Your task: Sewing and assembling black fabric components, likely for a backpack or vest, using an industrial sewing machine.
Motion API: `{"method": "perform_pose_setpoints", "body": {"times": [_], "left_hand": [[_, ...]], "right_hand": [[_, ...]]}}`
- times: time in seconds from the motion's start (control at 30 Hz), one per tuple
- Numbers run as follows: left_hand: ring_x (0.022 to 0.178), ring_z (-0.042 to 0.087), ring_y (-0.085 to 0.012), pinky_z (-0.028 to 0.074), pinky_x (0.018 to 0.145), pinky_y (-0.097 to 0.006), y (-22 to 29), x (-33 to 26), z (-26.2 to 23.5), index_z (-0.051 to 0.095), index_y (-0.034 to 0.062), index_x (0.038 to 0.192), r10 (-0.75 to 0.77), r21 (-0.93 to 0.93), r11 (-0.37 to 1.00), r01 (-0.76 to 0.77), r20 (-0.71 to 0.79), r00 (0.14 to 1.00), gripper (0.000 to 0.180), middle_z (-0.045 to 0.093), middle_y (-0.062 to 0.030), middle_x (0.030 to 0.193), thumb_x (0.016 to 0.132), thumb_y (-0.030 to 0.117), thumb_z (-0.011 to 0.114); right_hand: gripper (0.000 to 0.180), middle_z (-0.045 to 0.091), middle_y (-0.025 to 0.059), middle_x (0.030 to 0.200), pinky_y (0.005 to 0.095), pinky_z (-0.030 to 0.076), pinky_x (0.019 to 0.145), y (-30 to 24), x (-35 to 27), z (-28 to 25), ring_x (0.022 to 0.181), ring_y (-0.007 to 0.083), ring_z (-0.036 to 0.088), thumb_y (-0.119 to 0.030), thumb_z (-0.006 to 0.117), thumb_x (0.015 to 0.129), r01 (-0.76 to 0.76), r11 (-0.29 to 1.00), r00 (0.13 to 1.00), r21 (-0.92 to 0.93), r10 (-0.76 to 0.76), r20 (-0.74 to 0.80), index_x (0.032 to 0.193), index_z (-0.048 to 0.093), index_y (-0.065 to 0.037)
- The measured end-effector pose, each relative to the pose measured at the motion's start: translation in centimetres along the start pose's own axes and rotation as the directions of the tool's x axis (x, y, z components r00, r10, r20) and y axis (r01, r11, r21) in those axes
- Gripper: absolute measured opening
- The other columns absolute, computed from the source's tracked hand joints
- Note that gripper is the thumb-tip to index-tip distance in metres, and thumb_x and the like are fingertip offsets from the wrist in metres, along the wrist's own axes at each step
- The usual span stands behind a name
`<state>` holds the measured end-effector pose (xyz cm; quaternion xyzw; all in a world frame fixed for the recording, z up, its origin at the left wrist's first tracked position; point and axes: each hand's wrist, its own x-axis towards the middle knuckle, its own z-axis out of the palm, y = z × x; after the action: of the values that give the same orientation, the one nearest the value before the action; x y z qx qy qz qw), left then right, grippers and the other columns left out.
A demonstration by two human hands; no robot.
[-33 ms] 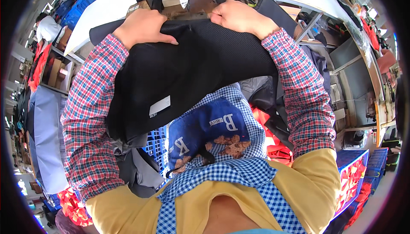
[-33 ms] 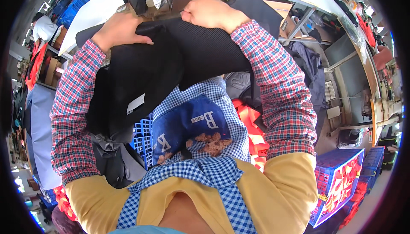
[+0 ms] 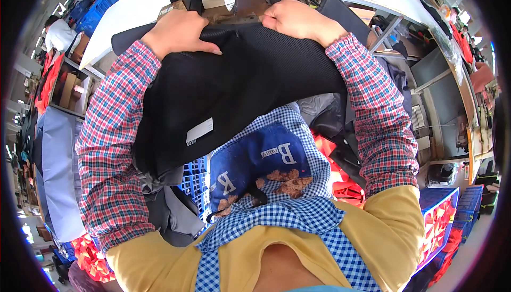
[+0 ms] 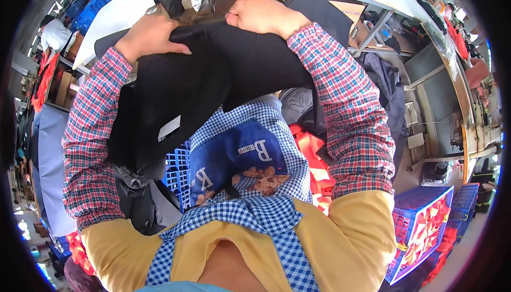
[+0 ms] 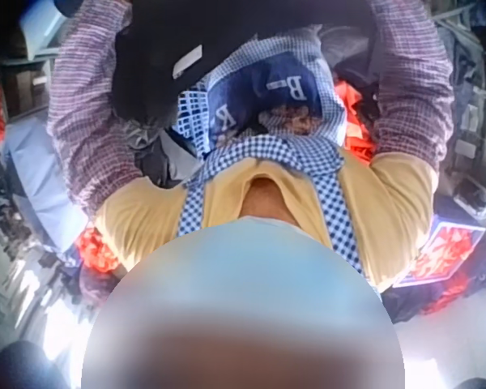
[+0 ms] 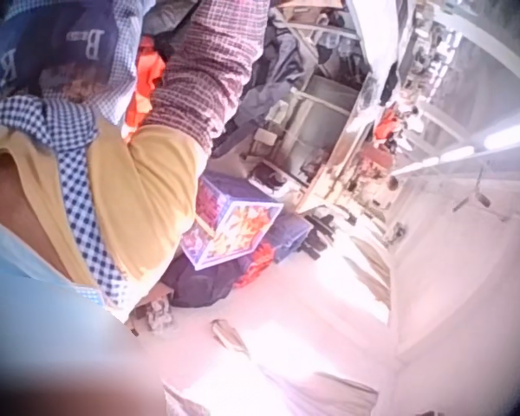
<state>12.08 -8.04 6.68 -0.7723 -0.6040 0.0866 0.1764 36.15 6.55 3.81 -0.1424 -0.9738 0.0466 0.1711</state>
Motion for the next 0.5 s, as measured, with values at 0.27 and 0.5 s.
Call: {"method": "perform_pose_setpoints", "body": {"times": [0.27, 0.5], "left_hand": [[0.073, 0.068, -0.0347, 0.056, 0.071, -0.040, -2.5, 1.5, 0.5, 0.072, -0.0023, 0.088, 0.007, -0.002, 1.000, -0.007, -0.032, 0.999, 0.076, 0.068, -0.0168, 0.074, 0.072, 0.072, 0.066], [0.073, 0.068, -0.0354, 0.055, 0.072, -0.040, -3.2, 2.4, 0.5, 0.071, -0.0045, 0.086, -0.008, -0.046, 0.999, 0.009, 0.024, 1.000, 0.078, 0.067, -0.0185, 0.073, 0.072, 0.072, 0.066]], "right_hand": [[0.037, 0.071, 0.0137, 0.087, 0.0344, 0.052, 0.082, 2.3, 3.5, -0.5, 0.080, 0.0256, 0.068, -0.032, 0.050, 0.099, -0.043, 0.991, 0.993, 0.124, 0.028, 0.118, 0.099, 0.072, -0.003], [0.037, 0.071, 0.0121, 0.089, 0.0344, 0.052, 0.082, 2.9, 4.4, -1.0, 0.081, 0.0247, 0.067, -0.035, 0.050, 0.098, -0.076, 0.986, 0.986, 0.146, 0.053, 0.155, 0.102, 0.072, -0.004]]}}
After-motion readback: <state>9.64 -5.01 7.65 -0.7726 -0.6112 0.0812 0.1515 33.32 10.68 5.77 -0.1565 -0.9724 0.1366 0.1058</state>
